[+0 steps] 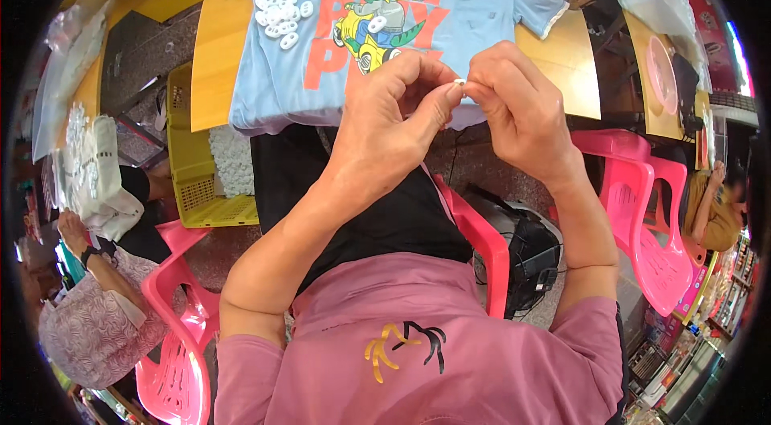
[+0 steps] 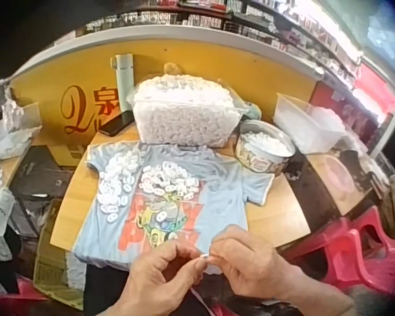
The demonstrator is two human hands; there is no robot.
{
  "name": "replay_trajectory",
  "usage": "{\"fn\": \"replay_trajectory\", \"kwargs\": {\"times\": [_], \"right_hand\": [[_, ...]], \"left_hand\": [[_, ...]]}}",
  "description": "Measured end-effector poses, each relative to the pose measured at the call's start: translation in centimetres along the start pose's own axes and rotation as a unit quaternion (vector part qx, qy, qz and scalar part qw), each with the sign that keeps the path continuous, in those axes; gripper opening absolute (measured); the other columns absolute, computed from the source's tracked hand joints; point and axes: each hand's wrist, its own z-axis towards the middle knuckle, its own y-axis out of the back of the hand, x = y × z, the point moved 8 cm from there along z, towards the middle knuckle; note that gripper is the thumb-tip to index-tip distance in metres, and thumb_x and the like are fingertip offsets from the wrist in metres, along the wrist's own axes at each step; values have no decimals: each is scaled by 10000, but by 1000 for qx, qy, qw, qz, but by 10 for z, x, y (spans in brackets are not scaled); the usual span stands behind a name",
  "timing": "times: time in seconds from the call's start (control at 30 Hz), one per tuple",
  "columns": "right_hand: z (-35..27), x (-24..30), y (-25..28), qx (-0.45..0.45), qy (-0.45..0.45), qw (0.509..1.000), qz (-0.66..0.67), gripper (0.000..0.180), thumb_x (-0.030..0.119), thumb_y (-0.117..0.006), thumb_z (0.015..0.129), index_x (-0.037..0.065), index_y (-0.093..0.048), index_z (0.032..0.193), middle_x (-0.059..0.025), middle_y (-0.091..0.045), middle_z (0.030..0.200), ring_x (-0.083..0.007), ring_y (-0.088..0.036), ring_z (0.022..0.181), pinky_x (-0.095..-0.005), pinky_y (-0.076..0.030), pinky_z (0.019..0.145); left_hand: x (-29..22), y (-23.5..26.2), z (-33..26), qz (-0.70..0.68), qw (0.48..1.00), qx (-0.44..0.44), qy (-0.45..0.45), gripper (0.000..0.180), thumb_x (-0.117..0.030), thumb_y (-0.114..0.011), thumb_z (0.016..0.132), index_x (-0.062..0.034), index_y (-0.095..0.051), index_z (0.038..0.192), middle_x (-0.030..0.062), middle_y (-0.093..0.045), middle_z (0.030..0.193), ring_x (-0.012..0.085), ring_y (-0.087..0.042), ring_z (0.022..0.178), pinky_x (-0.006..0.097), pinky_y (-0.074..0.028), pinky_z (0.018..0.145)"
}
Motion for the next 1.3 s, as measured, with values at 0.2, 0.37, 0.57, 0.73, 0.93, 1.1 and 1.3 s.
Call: {"fn": "replay_trajectory", "kwargs": {"times": [0.2,0.37,0.57,0.73,0.93,1.1,1.3], "right_hand": [[-7,-20,-14,-7,-80,997,-2,95,32,-620,895,-25,-545,883,-115,-549,810,-253,-535,676,-309,-447,597],[0,-16,-5,-7,-42,999,-1,87,31,-637,878,-17,-568,900,-115,-571,823,-263,-572,699,-328,-465,611],[1,-3,-7,42,25,997,-54,77,14,-626,877,-24,-562,896,-133,-571,809,-295,-578,697,-353,-472,604],[0,3,-10,41,25,998,-31,75,3,-603,887,-33,-538,881,-142,-553,781,-297,-560,672,-358,-459,576],[-7,-7,-23,3,-19,1000,14,64,-1,-587,899,-27,-532,880,-137,-548,776,-292,-545,660,-350,-447,570],[-4,-21,-35,-34,-36,999,18,62,14,-590,905,-26,-548,883,-127,-554,790,-272,-543,658,-337,-442,570],[20,-44,-39,41,-157,980,113,88,54,-617,896,-20,-622,943,-118,-592,835,-231,-582,693,-319,-466,607]], "left_hand": [[20,11,14,-13,999,7,28,140,-105,-634,923,23,-593,965,26,-628,838,85,-591,727,231,-501,648],[25,10,12,-109,989,29,92,162,-139,-644,923,15,-605,957,37,-627,832,93,-591,716,241,-506,658],[19,11,6,-111,990,47,78,154,-150,-654,917,-7,-599,936,33,-621,810,99,-585,706,244,-490,650],[10,9,-2,-76,994,31,72,159,-136,-672,905,-2,-594,942,45,-634,813,106,-590,709,243,-488,655],[18,11,-3,-66,996,-16,55,154,-127,-662,910,8,-598,943,43,-633,810,97,-589,712,238,-488,652],[32,22,6,-56,996,-55,44,129,-105,-645,917,16,-600,917,24,-623,762,76,-585,680,226,-490,612],[25,48,1,-81,992,-85,45,162,-117,-638,923,16,-605,1011,65,-649,870,125,-622,753,263,-518,705]]}}
